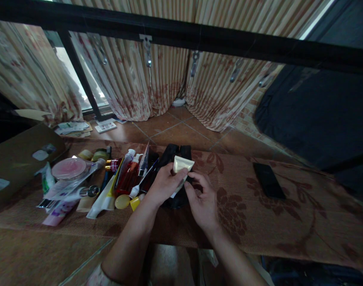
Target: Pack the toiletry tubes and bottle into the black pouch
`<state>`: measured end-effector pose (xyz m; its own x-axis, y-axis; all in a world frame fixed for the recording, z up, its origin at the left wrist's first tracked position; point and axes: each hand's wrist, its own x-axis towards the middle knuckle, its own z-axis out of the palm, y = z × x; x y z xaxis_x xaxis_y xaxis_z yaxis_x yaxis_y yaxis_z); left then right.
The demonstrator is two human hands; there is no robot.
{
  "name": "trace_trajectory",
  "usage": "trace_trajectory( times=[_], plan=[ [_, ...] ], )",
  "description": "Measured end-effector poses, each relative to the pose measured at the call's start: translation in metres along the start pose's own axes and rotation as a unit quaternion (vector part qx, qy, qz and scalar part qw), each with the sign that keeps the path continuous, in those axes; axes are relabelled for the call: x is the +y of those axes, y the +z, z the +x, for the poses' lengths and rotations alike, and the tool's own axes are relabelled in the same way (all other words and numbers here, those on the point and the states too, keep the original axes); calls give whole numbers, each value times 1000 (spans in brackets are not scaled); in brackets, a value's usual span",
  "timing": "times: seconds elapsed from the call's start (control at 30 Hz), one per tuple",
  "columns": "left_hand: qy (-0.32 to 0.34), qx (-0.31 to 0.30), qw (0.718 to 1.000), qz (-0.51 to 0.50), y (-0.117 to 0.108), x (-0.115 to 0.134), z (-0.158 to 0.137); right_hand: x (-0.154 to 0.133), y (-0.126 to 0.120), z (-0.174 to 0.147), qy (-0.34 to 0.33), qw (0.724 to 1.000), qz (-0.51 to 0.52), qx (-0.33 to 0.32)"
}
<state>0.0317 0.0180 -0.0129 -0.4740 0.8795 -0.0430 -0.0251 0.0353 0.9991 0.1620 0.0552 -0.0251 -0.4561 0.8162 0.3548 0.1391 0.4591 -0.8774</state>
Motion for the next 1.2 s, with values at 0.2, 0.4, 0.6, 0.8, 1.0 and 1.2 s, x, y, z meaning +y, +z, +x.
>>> trace_trajectory(
  times=[0.2,0.4,0.6,0.8,1.0,1.2],
  plan=[
    [-7,19,1000,17,0,4,-1,-1,-1,-1,-3,1000,-3,-1],
    [-21,36,999,12,0,4,0,2,0,-1,-8,1000,-3,2],
    [-32,40,999,-9,0,6,0,2,0,-1,-1,1000,0,0],
    [-27,31,999,-22,0,4,0,2,0,0,-7,1000,-11,8],
    [-36,34,998,-26,1,10,-1,1,0,0,-6,1000,-8,4],
    [-50,38,997,-41,2,11,-2,0,-1,0,-6,1000,-7,4]
  ],
)
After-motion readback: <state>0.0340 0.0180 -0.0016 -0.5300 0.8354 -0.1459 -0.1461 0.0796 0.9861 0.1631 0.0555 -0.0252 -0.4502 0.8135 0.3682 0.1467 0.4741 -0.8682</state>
